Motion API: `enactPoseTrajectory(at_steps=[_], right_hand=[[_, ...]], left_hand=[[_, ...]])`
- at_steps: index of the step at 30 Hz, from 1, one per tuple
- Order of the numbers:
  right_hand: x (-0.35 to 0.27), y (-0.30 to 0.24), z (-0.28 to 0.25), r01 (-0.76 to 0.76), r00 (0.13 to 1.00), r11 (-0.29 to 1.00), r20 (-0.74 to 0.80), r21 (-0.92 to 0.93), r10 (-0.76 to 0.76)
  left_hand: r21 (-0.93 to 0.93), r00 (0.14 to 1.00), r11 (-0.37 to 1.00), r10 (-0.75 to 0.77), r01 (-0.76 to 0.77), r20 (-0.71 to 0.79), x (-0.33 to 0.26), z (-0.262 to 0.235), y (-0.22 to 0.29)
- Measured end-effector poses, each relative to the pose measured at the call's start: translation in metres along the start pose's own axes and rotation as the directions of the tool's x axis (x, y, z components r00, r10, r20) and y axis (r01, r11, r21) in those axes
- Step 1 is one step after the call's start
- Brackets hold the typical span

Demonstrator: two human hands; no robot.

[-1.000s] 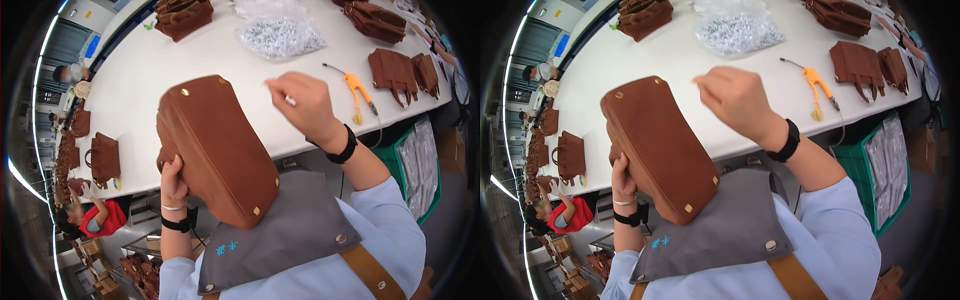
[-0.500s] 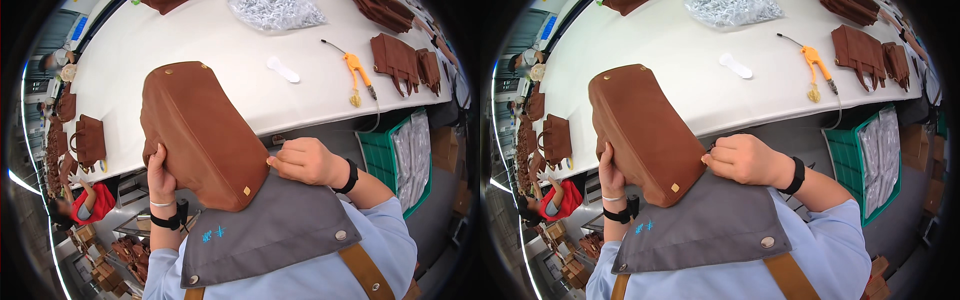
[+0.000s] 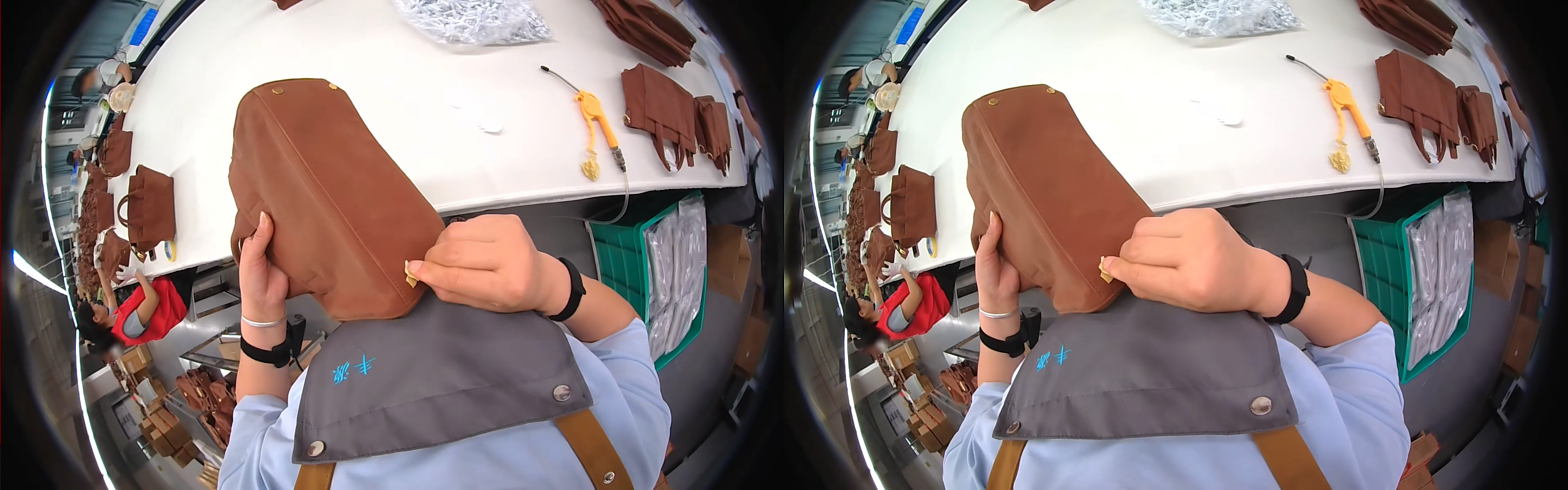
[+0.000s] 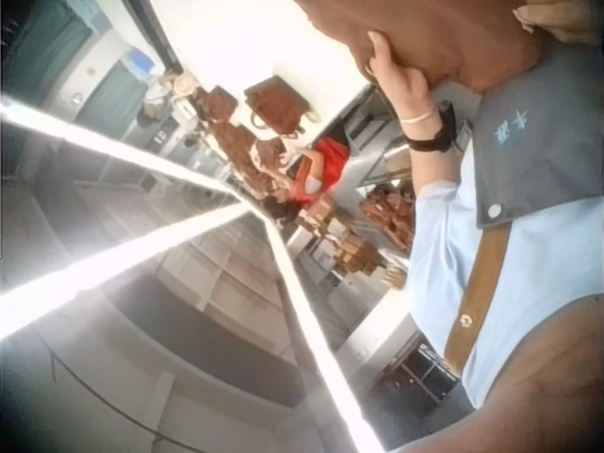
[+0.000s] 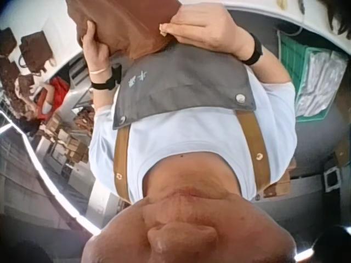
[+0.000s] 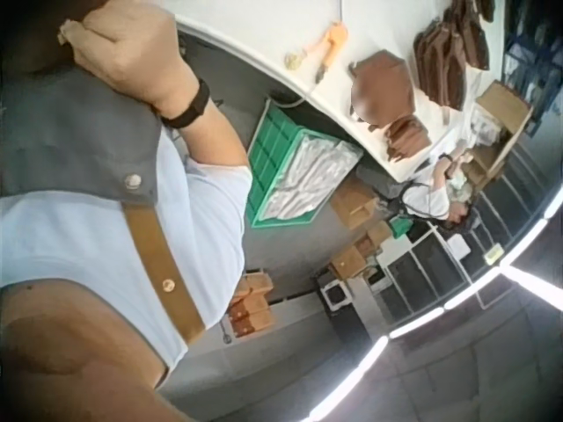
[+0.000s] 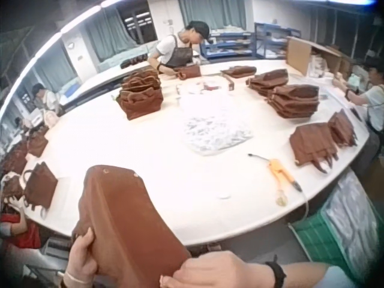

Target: The person assembles brown handbags at a factory workstation. They attach metal feet to the bottom corners of the bags, insert white paper stuffing into the handles, and use a handheld heat gun to apply heat to the attachment points. The person handles multiple bags sequentially, stacking them on the table as they are completed.

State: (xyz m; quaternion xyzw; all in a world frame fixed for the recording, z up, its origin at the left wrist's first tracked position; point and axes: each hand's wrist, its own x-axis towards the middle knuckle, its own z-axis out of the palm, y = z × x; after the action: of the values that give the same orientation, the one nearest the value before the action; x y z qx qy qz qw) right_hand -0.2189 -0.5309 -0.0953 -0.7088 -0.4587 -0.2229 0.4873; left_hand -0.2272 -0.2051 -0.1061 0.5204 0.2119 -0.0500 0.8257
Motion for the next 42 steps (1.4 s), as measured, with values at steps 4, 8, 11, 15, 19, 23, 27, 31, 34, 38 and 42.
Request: enactPoseTrajectory(at_steps=[4,8,11,15,19,23,27,31,34,38,42], right_hand=[[-0.004,0.001,-0.003,-0.006,0.999,1.000,0.042,0.009,0.005],[-0.003,0.001,-0.008,-0.099,0.990,0.995,0.103,0.008,0.097],[-0.002,0.000,-0.013,-0.215,0.968,0.976,0.135,0.024,0.210],[0.001,-0.003,-0.020,-0.360,0.911,0.932,0.202,-0.037,0.360],[0.002,0.003,-0.025,-0.347,0.868,0.907,0.285,-0.240,0.407],[0.000,0.020,-0.026,-0.432,0.880,0.897,0.175,-0.093,0.442],[-0.007,0.051,-0.049,-0.646,0.434,-0.179,0.550,0.742,0.713],[-0.047,0.085,-0.059,-0.447,0.351,-0.207,0.384,0.870,0.854],[-0.102,0.111,-0.086,-0.899,0.237,0.254,-0.092,0.357,0.967],[-0.180,0.126,-0.149,-0.676,0.606,0.239,-0.341,-0.697,0.719],[-0.225,0.134,-0.151,-0.541,0.617,0.151,-0.268,-0.828,0.740]], left_hand=[[0.015,0.999,0.999,0.030,-0.029,-0.025,-0.009,0.018,0.002],[0.087,0.992,0.991,0.110,-0.105,-0.061,-0.013,0.028,0.002],[0.113,0.978,0.974,0.204,-0.198,-0.045,-0.016,0.040,0.005],[0.160,0.960,0.952,0.273,-0.261,-0.059,-0.023,0.041,0.012],[0.197,0.912,0.902,0.405,-0.385,-0.068,-0.029,0.057,0.009],[0.171,0.910,0.902,0.410,-0.396,-0.055,-0.025,0.063,0.006],[0.025,0.935,0.944,0.329,-0.329,-0.135,-0.009,0.061,-0.001],[-0.024,0.941,0.961,0.266,-0.277,-0.208,0.012,0.064,-0.006],[0.000,0.968,0.983,0.182,-0.185,-0.171,0.020,0.066,0.004],[0.092,0.959,0.970,0.236,-0.224,-0.154,0.054,0.061,0.018],[0.224,0.944,0.924,0.327,-0.309,-0.047,0.115,0.074,0.052]])
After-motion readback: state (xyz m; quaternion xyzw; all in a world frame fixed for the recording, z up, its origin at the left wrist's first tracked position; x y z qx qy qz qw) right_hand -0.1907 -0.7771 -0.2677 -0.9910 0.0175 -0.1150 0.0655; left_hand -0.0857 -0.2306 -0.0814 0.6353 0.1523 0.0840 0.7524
